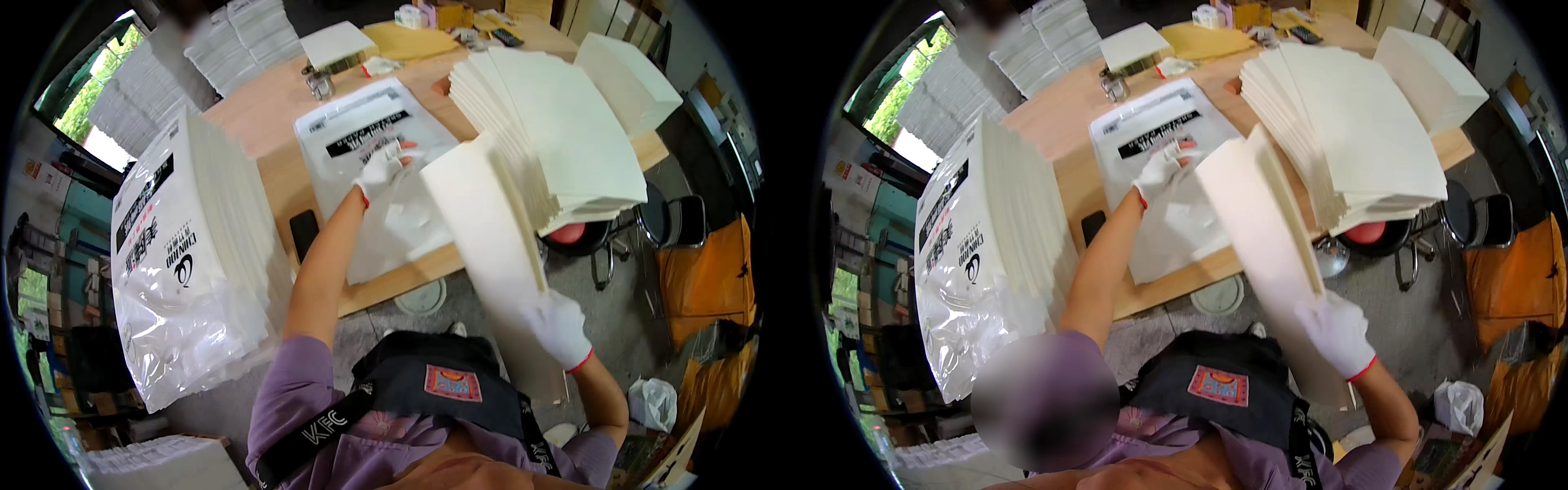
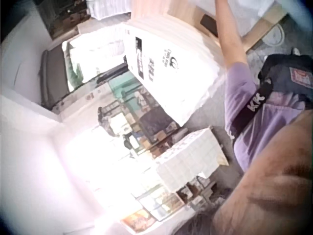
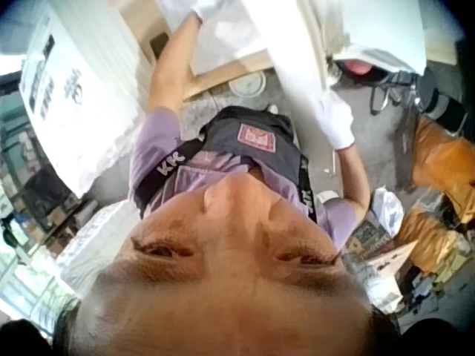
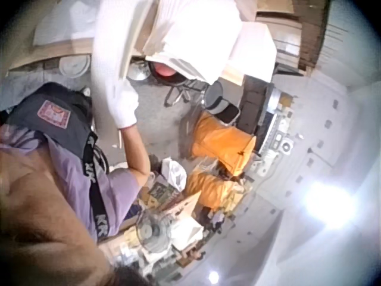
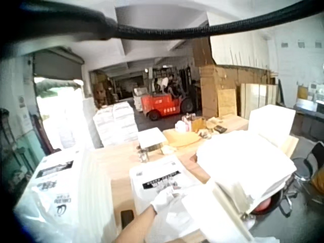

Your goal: The person places a stack of paper sheets into a plastic bag by hand and then sets the filled bag onto a separate pile on the table.

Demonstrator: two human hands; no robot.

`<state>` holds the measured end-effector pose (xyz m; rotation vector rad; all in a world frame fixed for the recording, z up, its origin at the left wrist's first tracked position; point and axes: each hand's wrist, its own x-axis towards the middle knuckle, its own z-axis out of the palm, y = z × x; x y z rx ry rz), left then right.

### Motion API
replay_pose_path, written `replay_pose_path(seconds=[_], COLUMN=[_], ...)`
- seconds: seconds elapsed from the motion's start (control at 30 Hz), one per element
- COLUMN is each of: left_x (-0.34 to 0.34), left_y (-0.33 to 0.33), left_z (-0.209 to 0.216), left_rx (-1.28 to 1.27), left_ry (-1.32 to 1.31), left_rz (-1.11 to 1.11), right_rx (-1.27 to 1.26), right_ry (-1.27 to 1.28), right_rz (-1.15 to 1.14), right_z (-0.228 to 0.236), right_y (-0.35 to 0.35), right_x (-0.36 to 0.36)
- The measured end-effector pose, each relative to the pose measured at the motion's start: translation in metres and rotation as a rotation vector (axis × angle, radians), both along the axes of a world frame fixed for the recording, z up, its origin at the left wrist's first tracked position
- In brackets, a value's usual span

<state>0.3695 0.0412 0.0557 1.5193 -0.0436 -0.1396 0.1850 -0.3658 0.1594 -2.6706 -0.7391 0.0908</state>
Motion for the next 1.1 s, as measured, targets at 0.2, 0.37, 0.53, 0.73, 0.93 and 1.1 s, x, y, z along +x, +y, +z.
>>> replay_pose_path(seconds=[0.2,0.37,0.53,0.73,0.93,1.1], left_x=[-0.019,-0.098,-0.161,-0.149,-0.201,-0.283], left_y=[-0.025,-0.101,-0.169,-0.125,-0.120,-0.072], left_z=[0.086,0.053,0.099,0.047,-0.020,-0.042], left_rx=[0.024,0.514,0.733,0.419,0.368,0.450], left_ry=[-0.232,-0.611,-0.479,-0.548,-0.449,-0.192], left_rz=[0.175,0.110,-0.090,0.197,0.085,0.066], right_rx=[-0.296,-0.321,0.496,0.275,0.290,-0.065], right_ry=[-0.228,0.024,0.215,-0.298,-0.647,0.043], right_rz=[0.121,0.212,0.275,0.315,0.017,-0.134], right_z=[-0.044,-0.036,-0.141,-0.118,-0.108,-0.131], right_y=[0.033,0.086,0.105,0.131,0.092,0.057], right_x=[0.024,0.077,0.108,0.083,0.044,0.069])
